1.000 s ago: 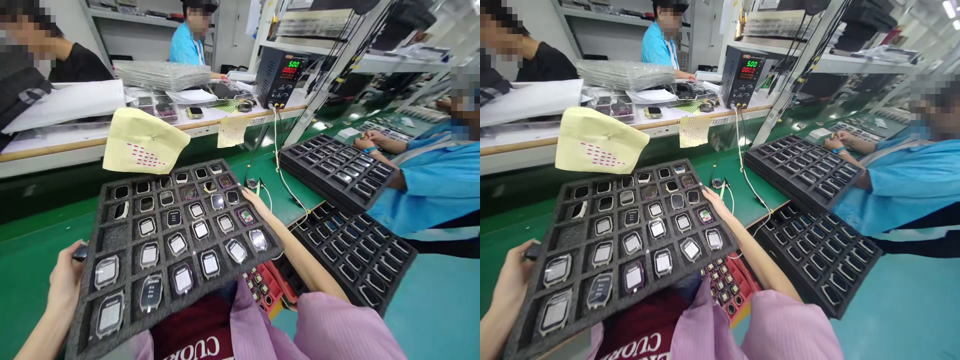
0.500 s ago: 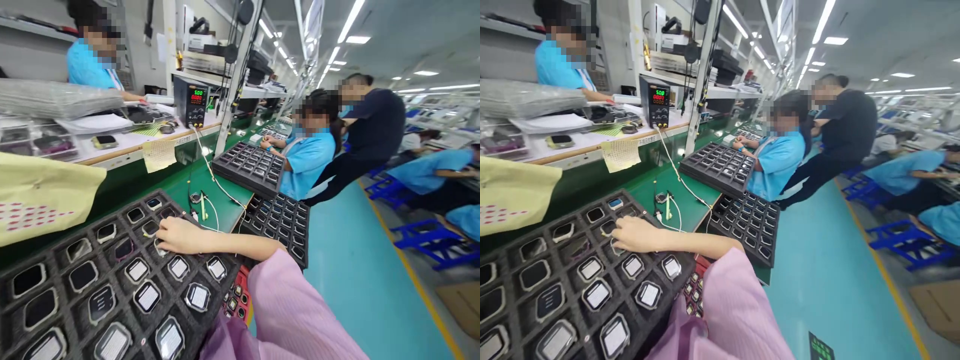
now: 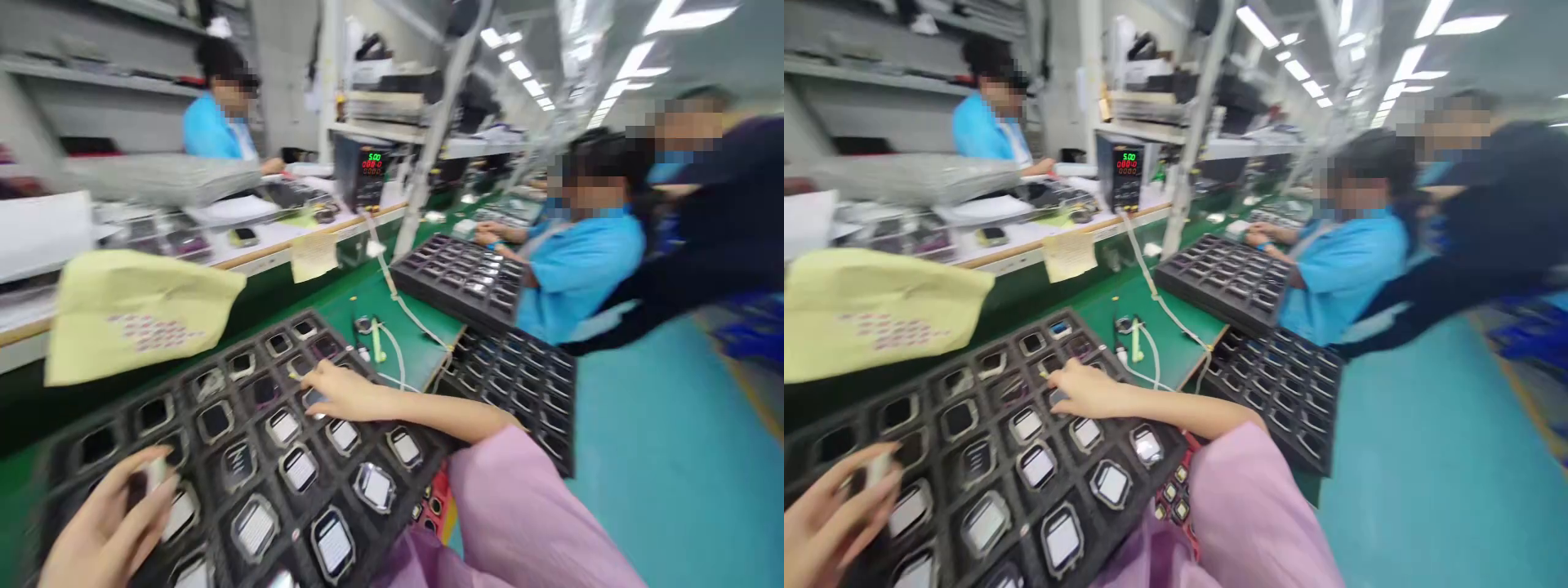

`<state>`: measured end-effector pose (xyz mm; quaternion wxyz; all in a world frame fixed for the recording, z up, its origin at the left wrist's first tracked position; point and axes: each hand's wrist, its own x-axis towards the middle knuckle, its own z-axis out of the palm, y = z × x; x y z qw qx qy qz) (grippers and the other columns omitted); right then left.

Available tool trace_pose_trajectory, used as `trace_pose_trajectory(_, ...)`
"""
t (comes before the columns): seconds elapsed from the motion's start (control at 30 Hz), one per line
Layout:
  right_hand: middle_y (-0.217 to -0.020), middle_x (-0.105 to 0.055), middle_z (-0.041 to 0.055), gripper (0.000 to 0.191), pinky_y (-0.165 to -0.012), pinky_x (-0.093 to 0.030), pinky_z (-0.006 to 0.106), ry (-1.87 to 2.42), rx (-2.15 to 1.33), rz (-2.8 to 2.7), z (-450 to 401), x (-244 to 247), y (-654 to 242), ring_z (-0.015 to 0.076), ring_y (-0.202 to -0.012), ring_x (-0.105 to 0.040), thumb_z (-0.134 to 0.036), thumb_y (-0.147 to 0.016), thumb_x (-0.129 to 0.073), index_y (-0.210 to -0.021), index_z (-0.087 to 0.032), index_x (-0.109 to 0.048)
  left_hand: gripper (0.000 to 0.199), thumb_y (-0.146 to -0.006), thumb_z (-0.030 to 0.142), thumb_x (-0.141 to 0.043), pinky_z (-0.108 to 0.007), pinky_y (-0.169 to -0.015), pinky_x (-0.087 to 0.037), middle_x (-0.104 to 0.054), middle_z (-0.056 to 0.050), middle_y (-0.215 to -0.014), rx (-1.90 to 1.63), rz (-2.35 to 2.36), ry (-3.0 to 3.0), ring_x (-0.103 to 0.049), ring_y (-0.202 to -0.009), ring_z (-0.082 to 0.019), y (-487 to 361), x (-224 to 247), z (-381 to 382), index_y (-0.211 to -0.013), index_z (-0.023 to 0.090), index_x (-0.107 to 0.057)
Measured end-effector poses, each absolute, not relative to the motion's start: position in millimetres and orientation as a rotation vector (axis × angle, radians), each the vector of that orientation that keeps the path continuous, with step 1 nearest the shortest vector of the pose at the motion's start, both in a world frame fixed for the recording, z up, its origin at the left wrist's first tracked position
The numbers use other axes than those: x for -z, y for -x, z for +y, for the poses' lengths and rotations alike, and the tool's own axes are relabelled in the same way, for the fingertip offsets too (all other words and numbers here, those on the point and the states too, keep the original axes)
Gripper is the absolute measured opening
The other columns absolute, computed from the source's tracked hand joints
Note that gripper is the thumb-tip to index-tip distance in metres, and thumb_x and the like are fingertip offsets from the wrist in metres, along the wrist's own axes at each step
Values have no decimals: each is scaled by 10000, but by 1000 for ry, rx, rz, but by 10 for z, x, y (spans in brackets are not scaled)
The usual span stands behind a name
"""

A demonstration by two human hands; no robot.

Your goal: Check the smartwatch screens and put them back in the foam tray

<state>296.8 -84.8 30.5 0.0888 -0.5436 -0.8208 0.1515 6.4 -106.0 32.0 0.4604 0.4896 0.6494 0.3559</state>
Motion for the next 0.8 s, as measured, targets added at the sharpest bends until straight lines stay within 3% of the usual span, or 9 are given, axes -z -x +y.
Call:
trace_pose_trajectory(0.1, -880, -603, 94, 288, -751, -465, 338, 1510, -536, -2414, -725, -278, -2949, 242, -861, -589, -255, -736, -762, -970, -125, -659, 418, -682, 451, -691, -226, -435, -399, -567, 44, -765, -968, 1450, -1401, -541, -575, -139, 10, -308, -1079, -1047, 301, -553)
trace_pose_trajectory(0.2, -799, -586, 65, 136, -665, -456, 311, 1358, -650, -2424, -577, -374, -2931, 196, -733, -577, -282, -796, -698, -808, -152, -658, 302, -759, 270, -613, -260, -671, -480, -602, -18, -954, -1047, 1450, -1653, -591, -798, -171, 52, -306, -1020, -1049, 226, -540)
trace_pose_trajectory(0.23, -817, -590, 65, 159, -636, -456, 307, 1322, -752, -2317, -527, -440, -2910, 188, -707, -573, -326, -794, -699, -801, -173, -657, 294, -772, 230, -583, -264, -690, -473, -605, -24, -957, -1039, 1442, -1691, -586, -798, -169, 61, -304, -997, -1060, 215, -531)
trace_pose_trajectory(0.3, -1003, -619, 110, 174, -724, -492, 342, 1136, -1064, -2188, -444, -595, -2819, 231, -884, -610, -365, -794, -700, -804, -202, -641, 308, -779, 184, -555, -265, -696, -463, -609, -22, -940, -1010, 1421, -1711, -571, -763, -160, 72, -301, -961, -1084, 203, -522)
trace_pose_trajectory(0.4, -1138, -633, 137, 162, -801, -528, 398, 930, -1572, -1881, -389, -776, -2550, 259, -983, -646, -346, -834, -664, -843, -211, -575, 328, -776, 167, -546, -278, -742, -461, -612, -17, -931, -1038, 1373, -1681, -572, -798, -169, 83, -299, -942, -1102, 197, -525)
trace_pose_trajectory(0.47, -978, -691, 125, 193, -611, -558, 343, 932, -1765, -1707, -379, -800, -2332, 224, -753, -693, -349, -844, -654, -860, -200, -532, 328, -771, 156, -539, -294, -799, -458, -614, -27, -984, -1058, 1349, -1659, -578, -899, -191, 94, -294, -949, -1096, 194, -530)
trace_pose_trajectory(0.53, -826, -704, 96, 240, -390, -452, 225, 993, -1819, -1623, -362, -748, -2155, 141, -498, -615, -366, -828, -670, -884, -180, -529, 327, -768, 150, -535, -308, -845, -452, -610, -37, -1038, -1048, 1342, -1645, -568, -982, -208, 105, -277, -964, -1092, 194, -530)
trace_pose_trajectory(0.6, -831, -708, 102, 292, -318, -353, 172, 1030, -1851, -1583, -338, -660, -2062, 79, -416, -518, -377, -821, -676, -976, -156, -564, 330, -780, 165, -538, -311, -853, -452, -608, -39, -1048, -1024, 1340, -1631, -565, -995, -211, 111, -245, -979, -1108, 197, -521)
trace_pose_trajectory(0.8, -1114, -657, 140, 524, -472, -503, 204, 909, -2097, -1375, -334, -476, -2141, 130, -685, -620, -319, -844, -651, -1328, -199, -491, 333, -826, 218, -545, -266, -750, -466, -595, -15, -968, -1025, 1324, -1572, -571, -807, -159, 90, -155, -983, -1155, 204, -493)
